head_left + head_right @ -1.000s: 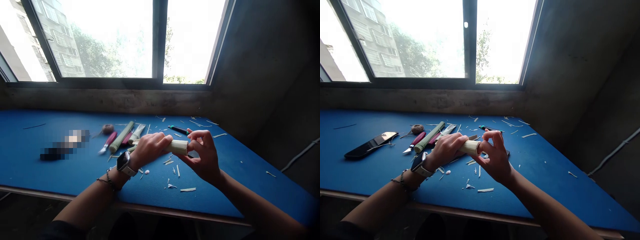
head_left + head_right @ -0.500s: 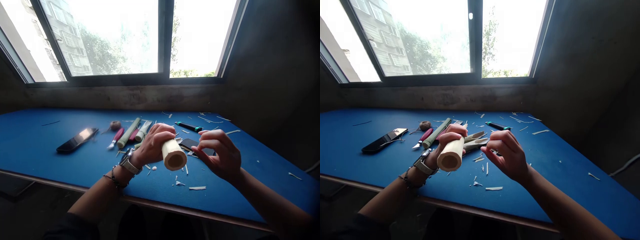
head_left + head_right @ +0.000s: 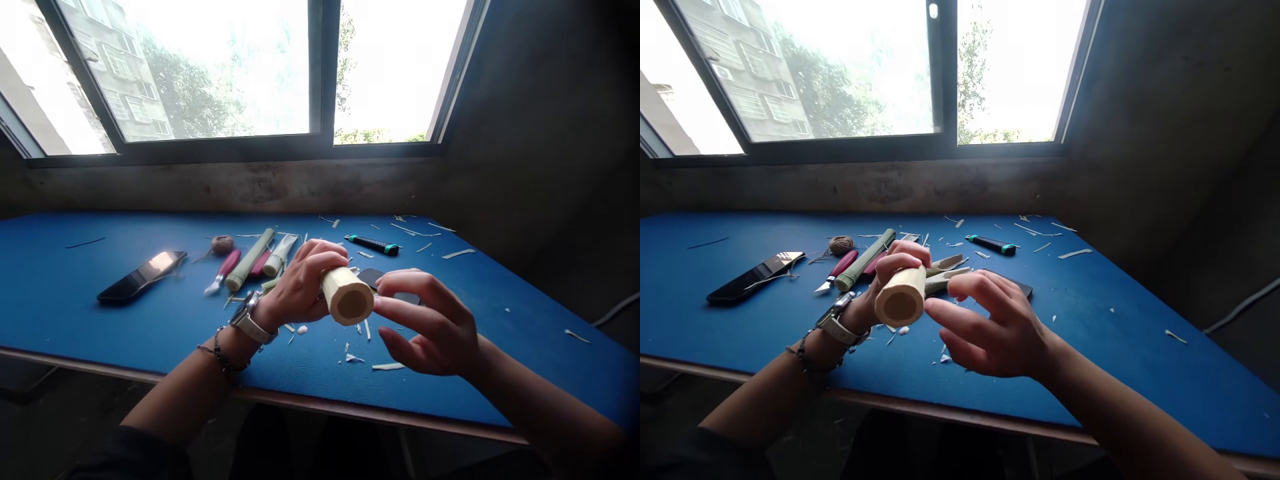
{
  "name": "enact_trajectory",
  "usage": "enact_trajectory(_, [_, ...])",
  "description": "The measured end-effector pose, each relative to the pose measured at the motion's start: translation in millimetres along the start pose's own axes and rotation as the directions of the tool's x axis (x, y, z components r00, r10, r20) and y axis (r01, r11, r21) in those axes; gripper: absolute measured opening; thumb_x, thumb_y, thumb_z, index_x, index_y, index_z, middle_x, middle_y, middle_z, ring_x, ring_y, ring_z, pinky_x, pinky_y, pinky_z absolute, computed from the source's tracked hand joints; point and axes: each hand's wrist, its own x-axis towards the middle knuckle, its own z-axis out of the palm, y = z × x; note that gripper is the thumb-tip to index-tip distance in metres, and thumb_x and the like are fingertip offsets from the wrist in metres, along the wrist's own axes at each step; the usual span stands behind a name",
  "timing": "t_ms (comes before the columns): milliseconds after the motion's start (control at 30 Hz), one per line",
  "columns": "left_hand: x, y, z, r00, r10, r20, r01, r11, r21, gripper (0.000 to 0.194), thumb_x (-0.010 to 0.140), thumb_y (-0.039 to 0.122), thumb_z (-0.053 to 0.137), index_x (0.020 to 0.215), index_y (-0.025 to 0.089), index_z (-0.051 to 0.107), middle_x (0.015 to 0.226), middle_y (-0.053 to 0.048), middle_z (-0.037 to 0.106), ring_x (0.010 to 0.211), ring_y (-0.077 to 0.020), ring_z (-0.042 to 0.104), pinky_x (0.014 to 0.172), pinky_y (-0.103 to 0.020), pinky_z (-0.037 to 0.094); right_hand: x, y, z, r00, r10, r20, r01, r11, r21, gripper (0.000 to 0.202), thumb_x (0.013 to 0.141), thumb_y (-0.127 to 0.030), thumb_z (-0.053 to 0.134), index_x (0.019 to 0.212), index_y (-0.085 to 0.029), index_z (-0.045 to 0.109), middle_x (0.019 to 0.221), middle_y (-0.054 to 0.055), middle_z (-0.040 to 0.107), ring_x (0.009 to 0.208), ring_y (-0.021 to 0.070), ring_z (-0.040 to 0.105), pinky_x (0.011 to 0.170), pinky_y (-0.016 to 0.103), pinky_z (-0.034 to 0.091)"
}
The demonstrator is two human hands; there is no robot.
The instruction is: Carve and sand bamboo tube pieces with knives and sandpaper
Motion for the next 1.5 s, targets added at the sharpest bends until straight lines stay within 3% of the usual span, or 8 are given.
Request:
enact_trajectory(367, [4,-5,-3.1,0.999,0.051,0.018,-0.054,0.984,0.169,0.028,0.085,0.036,0.049,0.105,0.023,0.035,0.093,-0.006,0.058,0.085,-0.0179,0.054,0.073,-0.035,0.046,-1,1,3,0.996,0.015,0.086,-0.012,0.999,-0.035,0.033,0.077,-0.013,0.052,0.105,-0.031,0.058,0.089,0.001,0.063,0.076,0.0135,0.059,0.067,0.029,0.051])
enact_trajectory(533, [9,-4,-4.8,0.985,0.152,0.079,-0.17,0.93,0.327,0.019,0.086,0.033,0.05,0.099,0.021,0.042,0.086,-0.002,0.061,0.079,-0.0152,0.052,0.072,-0.03,0.043,0,3,10,0.971,0.081,0.224,-0.068,0.995,-0.066,0.014,0.079,-0.015,0.052,0.087,-0.021,0.062,0.082,0.003,0.066,0.075,0.0153,0.061,0.066,0.03,0.051])
enact_trajectory(700, [12,8,-8.3,0.955,0.154,0.256,-0.278,0.768,0.578,0.004,0.089,0.022,0.047,0.092,0.02,0.048,0.074,0.002,0.061,0.067,-0.013,0.052,0.064,-0.027,0.039,-7,7,19,0.828,0.369,0.423,-0.378,0.923,-0.064,0.016,0.08,-0.031,0.058,0.087,-0.016,0.06,0.072,0.004,0.065,0.058,0.0138,0.059,0.05,0.026,0.048])
enact_trajectory(800, [12,13,-7.7,0.955,0.122,0.27,-0.269,0.74,0.617,0.006,0.089,0.023,0.047,0.093,0.018,0.048,0.068,0.003,0.058,0.061,-0.0124,0.052,0.058,-0.026,0.036,-9,10,22,0.765,0.397,0.507,-0.499,0.863,0.079,0.02,0.08,-0.038,0.059,0.085,-0.018,0.06,0.067,0.001,0.064,0.051,0.0107,0.056,0.044,0.022,0.045])
enact_trajectory(1000, [11,2,-11.0,0.982,0.025,0.189,-0.126,0.828,0.546,0.022,0.088,0.037,0.048,0.096,0.016,0.048,0.081,-0.001,0.061,0.067,-0.0131,0.055,0.056,-0.025,0.04,-8,29,18,0.854,0.406,0.326,-0.511,0.774,0.373,0.014,0.082,-0.029,0.058,0.089,-0.019,0.065,0.078,0.002,0.067,0.064,0.0126,0.062,0.055,0.025,0.053])
enact_trajectory(1200, [11,-7,-20.7,0.994,-0.107,-0.013,0.103,0.902,0.418,0.032,0.083,0.047,0.052,0.088,0.015,0.053,0.095,-0.006,0.056,0.07,-0.0114,0.055,0.053,-0.023,0.044,-18,60,5,0.805,0.556,0.209,-0.578,0.654,0.487,0.02,0.079,-0.029,0.061,0.099,-0.028,0.064,0.093,-0.001,0.068,0.082,0.0153,0.065,0.066,0.03,0.057])
enact_trajectory(1367, [9,-4,-16.3,0.988,-0.106,0.11,0.084,0.979,0.187,0.017,0.086,0.03,0.052,0.097,0.02,0.059,0.113,-0.007,0.051,0.087,-0.0132,0.059,0.066,-0.026,0.052,-15,60,-1,0.874,0.449,0.185,-0.485,0.792,0.371,0.032,0.079,-0.022,0.062,0.109,-0.029,0.06,0.107,0.001,0.062,0.097,0.0164,0.06,0.079,0.034,0.055])
enact_trajectory(1500, [7,-3,-18.6,0.929,-0.123,0.349,0.161,0.983,-0.083,0.02,0.087,0.02,0.049,0.104,0.023,0.059,0.134,-0.007,0.038,0.11,-0.0156,0.053,0.084,-0.029,0.051,-11,57,2,0.933,0.304,0.194,-0.354,0.874,0.332,0.025,0.079,-0.018,0.061,0.102,-0.027,0.062,0.11,0.003,0.059,0.095,0.0152,0.06,0.075,0.029,0.055])
